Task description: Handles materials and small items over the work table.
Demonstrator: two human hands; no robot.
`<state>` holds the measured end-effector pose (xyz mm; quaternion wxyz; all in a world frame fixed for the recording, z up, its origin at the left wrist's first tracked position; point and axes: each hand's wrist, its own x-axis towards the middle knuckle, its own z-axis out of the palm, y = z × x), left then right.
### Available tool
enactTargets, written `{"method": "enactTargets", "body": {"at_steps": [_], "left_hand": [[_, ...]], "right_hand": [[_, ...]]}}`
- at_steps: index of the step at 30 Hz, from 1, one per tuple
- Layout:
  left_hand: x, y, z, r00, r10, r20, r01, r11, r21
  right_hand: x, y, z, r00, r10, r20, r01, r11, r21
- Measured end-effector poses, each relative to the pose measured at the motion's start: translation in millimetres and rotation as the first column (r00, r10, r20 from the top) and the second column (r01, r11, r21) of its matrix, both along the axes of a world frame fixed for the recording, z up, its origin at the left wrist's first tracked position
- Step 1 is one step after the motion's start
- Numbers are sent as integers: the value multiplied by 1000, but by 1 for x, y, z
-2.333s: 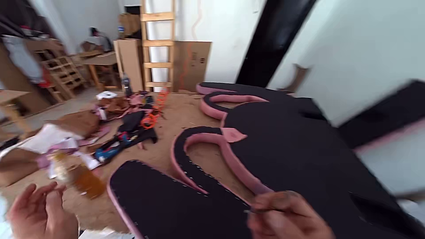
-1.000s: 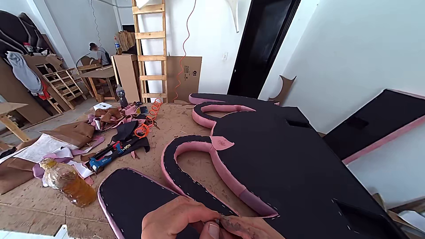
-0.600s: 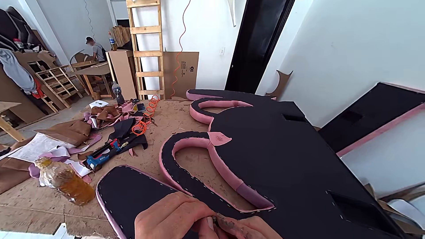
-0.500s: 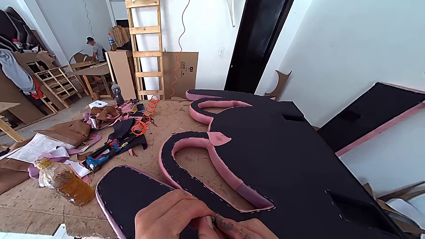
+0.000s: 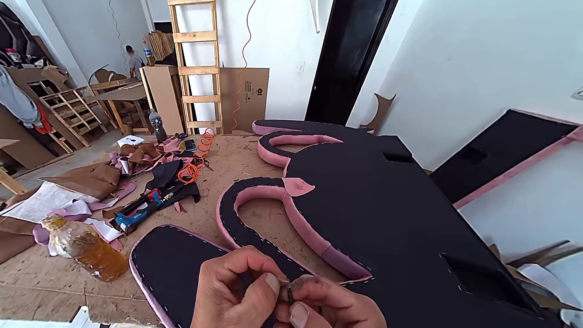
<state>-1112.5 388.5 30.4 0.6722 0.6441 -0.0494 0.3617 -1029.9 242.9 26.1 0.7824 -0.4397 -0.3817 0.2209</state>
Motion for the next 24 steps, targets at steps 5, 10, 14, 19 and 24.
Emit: {"method": "enactTargets", "body": {"at_steps": [5,10,14,19,24], "left_hand": [[0,9,-7,973,-213,89,219,974,-64],[0,-5,1,998,-39,52,40,999,-11],[3,-6,0,993,58,105,-60,998,10],[9,-6,-6,987,53,154,-60,997,43],[19,-3,-14,983,-71,171,79,996,-45]], "right_hand": [[2,0,-1,986,-131,101,129,991,27],[2,1,-3,940,-212,266,219,976,3],[2,3,-5,917,-212,337,232,972,-20],[0,5,-1,791,-371,486,436,900,-23],[1,3,1,916,-211,340,247,967,-67]]}}
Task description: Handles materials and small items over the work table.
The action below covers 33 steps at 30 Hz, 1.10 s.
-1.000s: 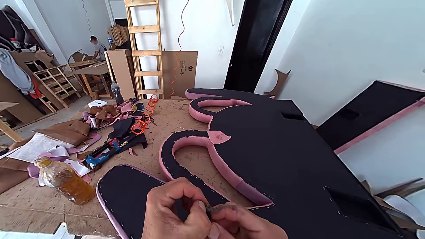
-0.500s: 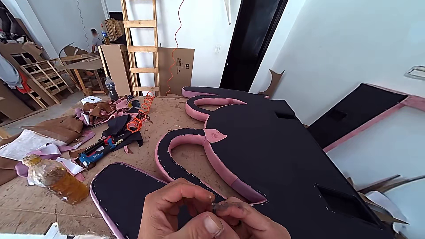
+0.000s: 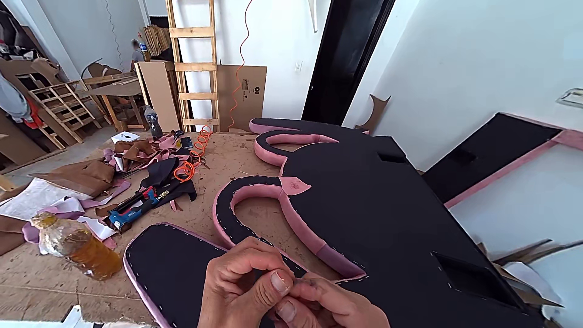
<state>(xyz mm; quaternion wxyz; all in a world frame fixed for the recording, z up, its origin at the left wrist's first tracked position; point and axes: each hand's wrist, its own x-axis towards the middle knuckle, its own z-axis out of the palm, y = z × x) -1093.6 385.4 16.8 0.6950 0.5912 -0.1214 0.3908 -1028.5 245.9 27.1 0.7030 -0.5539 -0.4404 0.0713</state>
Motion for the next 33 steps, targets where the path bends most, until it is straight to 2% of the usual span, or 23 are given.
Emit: {"method": "enactTargets", "body": {"at_steps": [3,6,8,11,14,21,23,25,28,33], "left_hand": [[0,2,-2,997,-31,-65,29,999,-23],[1,5,-6,986,79,-144,-82,997,-12],[1,14,-10,990,92,-106,-96,995,-26],[-4,17,-11,1000,2,-16,-3,998,-70],[-9,13,-11,999,-47,6,47,998,-53],[-22,12,-7,985,167,-47,-157,973,169],[-27,10,-5,985,166,-42,-156,972,178],[-31,12,-4,994,101,-45,-93,983,159],[-37,17,-4,997,23,-80,-10,988,151],[-45,21,-5,991,86,-107,-52,957,284]], "right_hand": [[4,-3,-2,992,96,-76,-97,995,-6],[9,-6,-3,959,233,-159,-235,972,8],[9,-7,-3,948,260,-185,-261,965,21],[9,-7,-4,955,223,-196,-222,975,28],[8,-5,-4,962,206,-178,-207,978,15],[5,-2,-4,984,159,-75,-162,986,-33],[3,0,-4,988,149,-35,-150,988,-47],[3,2,-4,988,153,-4,-153,986,-65],[3,2,-4,979,201,29,-196,974,-111],[17,4,-7,911,411,40,-393,892,-223]]}}
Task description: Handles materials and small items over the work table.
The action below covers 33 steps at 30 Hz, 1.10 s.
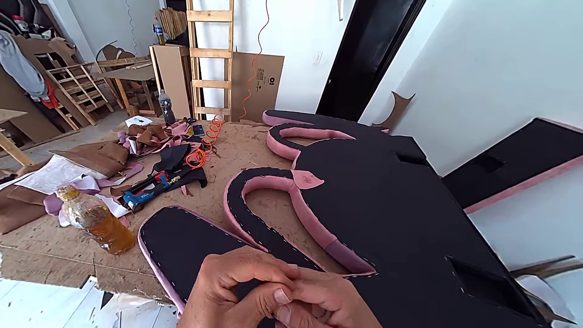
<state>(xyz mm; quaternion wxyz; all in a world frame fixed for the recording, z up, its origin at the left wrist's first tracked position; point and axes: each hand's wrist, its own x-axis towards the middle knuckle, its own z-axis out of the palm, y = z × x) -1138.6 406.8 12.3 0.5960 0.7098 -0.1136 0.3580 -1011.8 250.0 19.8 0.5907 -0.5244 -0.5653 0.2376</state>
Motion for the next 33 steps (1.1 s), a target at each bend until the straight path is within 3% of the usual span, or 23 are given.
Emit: {"method": "enactTargets", "body": {"at_steps": [3,6,9,11,15,19,23,25,27,30,33], "left_hand": [[0,-2,-3,995,101,17,-102,994,51],[0,-6,-4,973,227,42,-229,973,40],[0,-9,-3,963,264,57,-265,964,12],[1,-8,-3,963,261,62,-262,965,-6],[1,2,-6,972,230,52,-226,972,-66],[3,3,-9,984,153,89,-139,979,-150],[6,1,-10,987,101,126,-78,981,-180],[6,-2,-13,985,100,141,-79,986,-143],[3,-3,-16,965,215,152,-211,976,-47],[-4,-6,-14,876,447,180,-464,883,69],[-17,11,-7,787,595,161,-596,802,-49]], "right_hand": [[4,8,-5,1000,-7,-12,7,1000,-4],[-1,12,-4,977,-179,113,175,983,47],[-10,18,-3,893,-382,238,367,924,106],[-11,22,-5,868,-421,263,407,907,111],[-4,18,-3,980,-135,143,137,991,-3],[-4,19,-6,978,-171,115,170,985,23],[-5,20,-6,993,104,-64,-100,993,67],[-9,20,-7,987,69,-147,-60,996,63],[-13,17,-5,997,-68,-47,70,997,42],[-21,13,1,945,-281,169,280,960,28],[-28,16,-7,967,-253,29,254,964,-79]]}}
